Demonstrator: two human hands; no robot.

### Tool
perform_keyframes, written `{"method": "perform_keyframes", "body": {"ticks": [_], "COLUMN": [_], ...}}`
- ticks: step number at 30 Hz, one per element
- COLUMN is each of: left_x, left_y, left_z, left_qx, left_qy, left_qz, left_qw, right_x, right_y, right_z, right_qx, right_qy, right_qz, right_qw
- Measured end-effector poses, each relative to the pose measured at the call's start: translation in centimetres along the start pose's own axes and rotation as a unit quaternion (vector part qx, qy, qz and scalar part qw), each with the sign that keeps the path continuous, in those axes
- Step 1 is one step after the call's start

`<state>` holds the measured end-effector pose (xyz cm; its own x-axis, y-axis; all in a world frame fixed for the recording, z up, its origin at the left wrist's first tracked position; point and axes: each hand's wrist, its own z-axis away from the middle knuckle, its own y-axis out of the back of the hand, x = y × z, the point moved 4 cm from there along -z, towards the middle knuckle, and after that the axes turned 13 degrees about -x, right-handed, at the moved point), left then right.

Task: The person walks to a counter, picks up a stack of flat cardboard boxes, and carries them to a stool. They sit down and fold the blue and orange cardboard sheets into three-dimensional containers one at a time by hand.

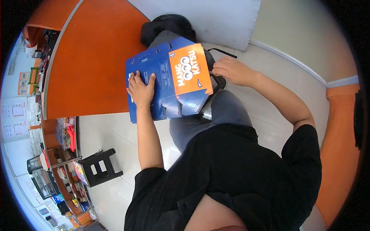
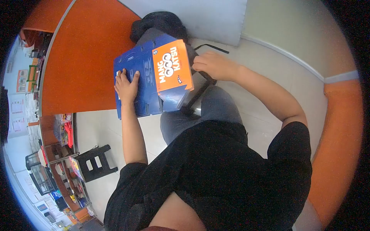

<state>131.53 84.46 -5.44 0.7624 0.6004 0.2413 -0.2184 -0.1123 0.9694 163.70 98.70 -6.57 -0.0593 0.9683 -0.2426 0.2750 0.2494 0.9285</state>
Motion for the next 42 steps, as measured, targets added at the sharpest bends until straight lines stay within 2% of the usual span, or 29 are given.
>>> {"method": "perform_keyframes", "body": {"ticks": [6,7,9,10,14,17,19,20,22,25,26,28,31,34,40,42], "left_x": [-0.4,-0.5,-0.5,-0.1,2.5,6.6,10.5,12.6,16.6,17.7,17.6,17.2,16.9,17.0,17.1,17.2], "left_y": [-0.3,-0.2,0.1,0.4,4.0,5.5,3.7,2.4,0.4,-2.2,-2.4,-2.1,-1.1,-1.1,-0.5,-0.2], "left_z": [-0.2,-0.3,-0.5,0.2,3.1,4.9,7.2,8.8,11.3,11.7,11.5,11.5,11.6,11.5,11.8,11.7], "left_qx": [0.014,0.018,0.024,0.098,0.235,0.111,0.03,0.012,-0.031,-0.009,0.027,-0.001,-0.002,0.008,0.02,0.035], "left_qy": [-0.031,-0.039,-0.053,-0.096,-0.18,-0.273,-0.304,-0.335,-0.33,-0.308,-0.314,-0.325,-0.333,-0.338,-0.349,-0.356], "left_qz": [0.017,0.034,0.07,0.109,0.155,0.216,0.196,0.122,0.055,-0.057,-0.058,-0.024,-0.008,-0.016,0.015,0.03], "left_qw": [0.999,0.999,0.996,0.985,0.943,0.931,0.932,0.934,0.942,0.95,0.947,0.945,0.943,0.941,0.937,0.933], "right_x": [1.8,2.2,2.3,2.1,0.8,0.4,0.7,0.6,0.0,-0.4,-0.5,-1.1,-0.8,-0.7,-0.6,-0.1], "right_y": [-1.9,-2.2,-3.4,-4.4,-7.2,-7.9,-9.1,-9.0,-8.6,-9.0,-9.3,-9.8,-11.4,-12.7,-12.8,-14.0], "right_z": [2.1,2.3,2.3,1.9,-0.7,-1.1,-0.9,-0.9,-0.9,-0.9,-0.9,-1.1,-1.8,-1.6,-1.6,-1.3], "right_qx": [0.093,0.136,0.216,0.226,0.23,0.233,0.24,0.236,0.23,0.249,0.26,0.277,0.288,0.287,0.297,0.254], "right_qy": [-0.111,-0.165,-0.264,-0.271,-0.285,-0.282,-0.27,-0.273,-0.28,-0.257,-0.244,-0.218,-0.181,-0.173,-0.195,-0.243], "right_qz": [-0.072,-0.169,-0.352,-0.395,-0.555,-0.64,-0.685,-0.685,-0.684,-0.676,-0.698,-0.74,-0.731,-0.744,-0.691,-0.645], "right_qw": [0.987,0.962,0.871,0.848,0.747,0.676,0.632,0.633,0.633,0.644,0.621,0.573,0.592,0.578,0.629,0.678]}}
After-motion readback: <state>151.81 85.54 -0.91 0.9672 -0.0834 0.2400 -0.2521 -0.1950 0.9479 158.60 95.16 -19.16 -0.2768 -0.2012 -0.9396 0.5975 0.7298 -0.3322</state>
